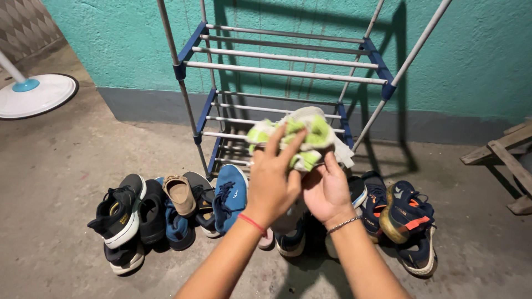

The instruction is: The person removes several pairs of shoes from a metal shoe rack and places them on the floor. They then use a green cloth to wipe the exterior of a white sneaker, focusing on the upper and sides, before placing it back on the rack. The person repeats this wiping action on the same shoe multiple times.

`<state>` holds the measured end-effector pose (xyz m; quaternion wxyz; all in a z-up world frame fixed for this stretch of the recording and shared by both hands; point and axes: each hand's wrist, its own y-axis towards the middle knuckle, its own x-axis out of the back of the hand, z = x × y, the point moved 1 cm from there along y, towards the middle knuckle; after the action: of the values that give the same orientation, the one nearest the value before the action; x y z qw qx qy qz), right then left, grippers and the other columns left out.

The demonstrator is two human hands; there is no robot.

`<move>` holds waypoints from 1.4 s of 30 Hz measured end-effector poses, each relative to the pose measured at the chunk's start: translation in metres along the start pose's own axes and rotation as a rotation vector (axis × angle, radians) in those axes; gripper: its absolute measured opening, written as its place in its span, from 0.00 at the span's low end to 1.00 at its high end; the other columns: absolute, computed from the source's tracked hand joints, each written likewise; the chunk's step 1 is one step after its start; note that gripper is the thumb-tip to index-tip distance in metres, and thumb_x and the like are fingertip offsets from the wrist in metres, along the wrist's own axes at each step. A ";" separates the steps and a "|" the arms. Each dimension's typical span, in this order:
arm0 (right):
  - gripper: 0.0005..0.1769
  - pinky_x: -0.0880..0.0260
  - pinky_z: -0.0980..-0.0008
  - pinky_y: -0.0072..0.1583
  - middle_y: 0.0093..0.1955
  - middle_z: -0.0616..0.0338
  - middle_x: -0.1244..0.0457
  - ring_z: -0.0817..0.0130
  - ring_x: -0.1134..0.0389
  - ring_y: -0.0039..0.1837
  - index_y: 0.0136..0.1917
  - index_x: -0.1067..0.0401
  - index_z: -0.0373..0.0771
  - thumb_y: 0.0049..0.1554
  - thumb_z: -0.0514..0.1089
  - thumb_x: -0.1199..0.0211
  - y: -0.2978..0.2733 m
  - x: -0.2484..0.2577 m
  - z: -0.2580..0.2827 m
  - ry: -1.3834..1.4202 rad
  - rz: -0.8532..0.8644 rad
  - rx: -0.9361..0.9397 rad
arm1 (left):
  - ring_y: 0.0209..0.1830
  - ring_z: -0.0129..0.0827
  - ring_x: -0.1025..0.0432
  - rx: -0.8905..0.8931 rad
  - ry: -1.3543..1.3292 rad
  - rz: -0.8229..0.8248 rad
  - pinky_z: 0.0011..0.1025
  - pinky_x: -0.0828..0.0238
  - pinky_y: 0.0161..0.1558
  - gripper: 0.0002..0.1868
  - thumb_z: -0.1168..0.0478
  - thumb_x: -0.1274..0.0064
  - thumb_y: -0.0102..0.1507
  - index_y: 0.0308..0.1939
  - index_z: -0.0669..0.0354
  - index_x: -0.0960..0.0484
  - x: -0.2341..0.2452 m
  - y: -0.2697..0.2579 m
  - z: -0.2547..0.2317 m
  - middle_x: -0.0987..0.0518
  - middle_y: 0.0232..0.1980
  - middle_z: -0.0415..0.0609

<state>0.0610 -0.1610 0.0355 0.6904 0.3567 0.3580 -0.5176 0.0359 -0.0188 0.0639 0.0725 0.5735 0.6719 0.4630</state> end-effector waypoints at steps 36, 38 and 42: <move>0.28 0.28 0.63 0.58 0.58 0.59 0.30 0.65 0.29 0.56 0.61 0.25 0.44 0.62 0.62 0.52 -0.012 0.056 -0.004 -0.386 -0.230 -0.228 | 0.51 0.47 0.31 -0.595 0.393 0.033 0.44 0.33 0.56 0.17 0.60 0.44 0.61 0.55 0.49 0.15 0.026 -0.029 0.021 0.24 0.65 0.42; 0.24 0.28 0.64 0.61 0.61 0.58 0.32 0.66 0.30 0.60 0.63 0.26 0.43 0.63 0.56 0.51 -0.009 0.075 -0.008 -0.436 -0.164 -0.107 | 0.49 0.46 0.31 -0.449 0.402 0.081 0.38 0.33 0.51 0.21 0.63 0.43 0.62 0.59 0.51 0.15 0.033 -0.019 0.018 0.24 0.68 0.43; 0.22 0.39 0.56 0.66 0.66 0.45 0.36 0.54 0.37 0.65 0.67 0.30 0.35 0.67 0.49 0.49 -0.008 0.127 -0.017 -0.860 -0.273 -0.137 | 0.57 0.52 0.29 -0.094 0.064 -0.174 0.41 0.33 0.58 0.25 0.56 0.38 0.58 0.60 0.50 0.19 0.044 -0.009 -0.001 0.28 0.67 0.48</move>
<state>0.0778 -0.2057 -0.0833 0.7239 0.0126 0.1160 -0.6800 0.0144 0.0177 0.0771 0.1177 0.4938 0.6988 0.5040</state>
